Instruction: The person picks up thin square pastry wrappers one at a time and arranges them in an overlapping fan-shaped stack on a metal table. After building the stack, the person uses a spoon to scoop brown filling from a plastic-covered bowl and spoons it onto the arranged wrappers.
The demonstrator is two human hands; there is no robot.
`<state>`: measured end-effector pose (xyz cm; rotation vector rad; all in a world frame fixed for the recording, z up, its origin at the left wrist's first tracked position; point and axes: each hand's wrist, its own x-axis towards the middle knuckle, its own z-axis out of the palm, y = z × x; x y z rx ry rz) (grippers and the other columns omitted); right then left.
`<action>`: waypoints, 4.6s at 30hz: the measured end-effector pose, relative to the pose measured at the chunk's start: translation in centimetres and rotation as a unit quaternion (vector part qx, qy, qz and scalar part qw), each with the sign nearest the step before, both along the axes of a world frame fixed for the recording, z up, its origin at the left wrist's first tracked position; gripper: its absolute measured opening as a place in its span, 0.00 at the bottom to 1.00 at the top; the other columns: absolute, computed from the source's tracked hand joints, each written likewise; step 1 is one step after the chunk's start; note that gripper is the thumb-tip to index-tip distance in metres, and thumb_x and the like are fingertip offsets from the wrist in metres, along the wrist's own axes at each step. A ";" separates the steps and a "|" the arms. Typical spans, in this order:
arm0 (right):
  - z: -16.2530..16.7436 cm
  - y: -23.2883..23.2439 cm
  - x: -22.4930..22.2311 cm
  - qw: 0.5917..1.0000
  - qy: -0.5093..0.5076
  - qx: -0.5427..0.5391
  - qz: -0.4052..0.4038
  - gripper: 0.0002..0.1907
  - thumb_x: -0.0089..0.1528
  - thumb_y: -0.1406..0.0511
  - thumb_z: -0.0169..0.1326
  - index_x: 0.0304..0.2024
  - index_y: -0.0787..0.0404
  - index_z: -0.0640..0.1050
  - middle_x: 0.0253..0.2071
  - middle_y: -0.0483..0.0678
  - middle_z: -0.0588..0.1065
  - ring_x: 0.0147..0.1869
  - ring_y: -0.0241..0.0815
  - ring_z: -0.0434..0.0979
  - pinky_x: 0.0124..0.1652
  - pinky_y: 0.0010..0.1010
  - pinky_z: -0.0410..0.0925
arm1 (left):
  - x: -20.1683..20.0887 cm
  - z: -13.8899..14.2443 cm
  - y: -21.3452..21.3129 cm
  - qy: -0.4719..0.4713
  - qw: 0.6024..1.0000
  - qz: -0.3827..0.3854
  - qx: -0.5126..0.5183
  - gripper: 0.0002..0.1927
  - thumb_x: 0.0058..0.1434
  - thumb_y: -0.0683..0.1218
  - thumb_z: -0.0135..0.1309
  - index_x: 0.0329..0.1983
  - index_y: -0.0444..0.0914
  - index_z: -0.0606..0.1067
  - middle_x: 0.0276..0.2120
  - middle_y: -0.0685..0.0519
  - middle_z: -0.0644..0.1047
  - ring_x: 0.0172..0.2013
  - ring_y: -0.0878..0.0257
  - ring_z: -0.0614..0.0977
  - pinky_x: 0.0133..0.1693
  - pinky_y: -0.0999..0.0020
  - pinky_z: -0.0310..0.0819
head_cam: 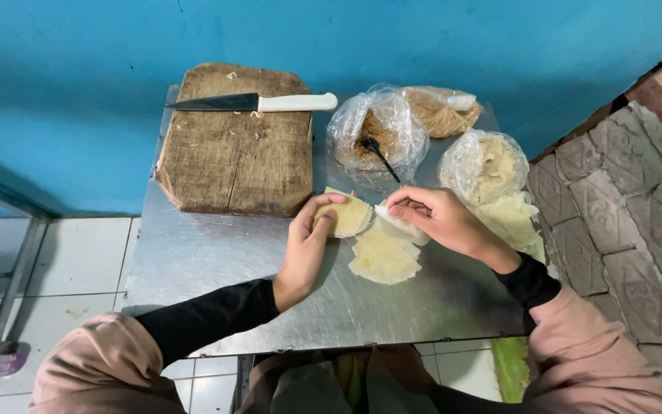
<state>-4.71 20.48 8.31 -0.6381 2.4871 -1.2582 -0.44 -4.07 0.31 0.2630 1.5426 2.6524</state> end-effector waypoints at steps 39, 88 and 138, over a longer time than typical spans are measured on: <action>-1.6 2.6 11.3 0.876 0.445 0.173 0.071 0.13 0.53 0.67 0.63 0.40 0.60 0.81 0.44 0.45 0.76 0.49 0.46 0.76 0.49 0.39 0.69 | -0.1 -0.1 -0.1 -0.010 1.000 -0.023 0.006 0.11 0.74 0.39 0.42 0.55 0.33 0.71 0.57 0.49 0.77 0.48 0.67 0.77 0.51 0.74 0.72; 1.3 0.3 8.2 0.878 0.459 0.127 0.050 0.16 0.56 0.70 0.64 0.48 0.60 0.80 0.45 0.44 0.76 0.48 0.44 0.76 0.45 0.35 0.68 | 0.7 1.8 -0.5 -0.077 0.984 -0.154 0.037 0.23 0.73 0.48 0.41 0.70 0.44 0.62 0.52 0.50 0.73 0.50 0.64 0.78 0.50 0.67 0.74; -2.6 0.1 1.1 0.938 -0.203 -0.244 -0.136 0.19 0.65 0.62 0.61 0.55 0.65 0.76 0.38 0.41 0.74 0.32 0.27 0.65 0.26 0.18 0.55 | 1.5 2.6 0.1 0.062 0.978 -0.142 -0.137 0.28 0.75 0.41 0.45 0.76 0.41 0.53 0.46 0.49 0.74 0.41 0.70 0.78 0.42 0.73 0.76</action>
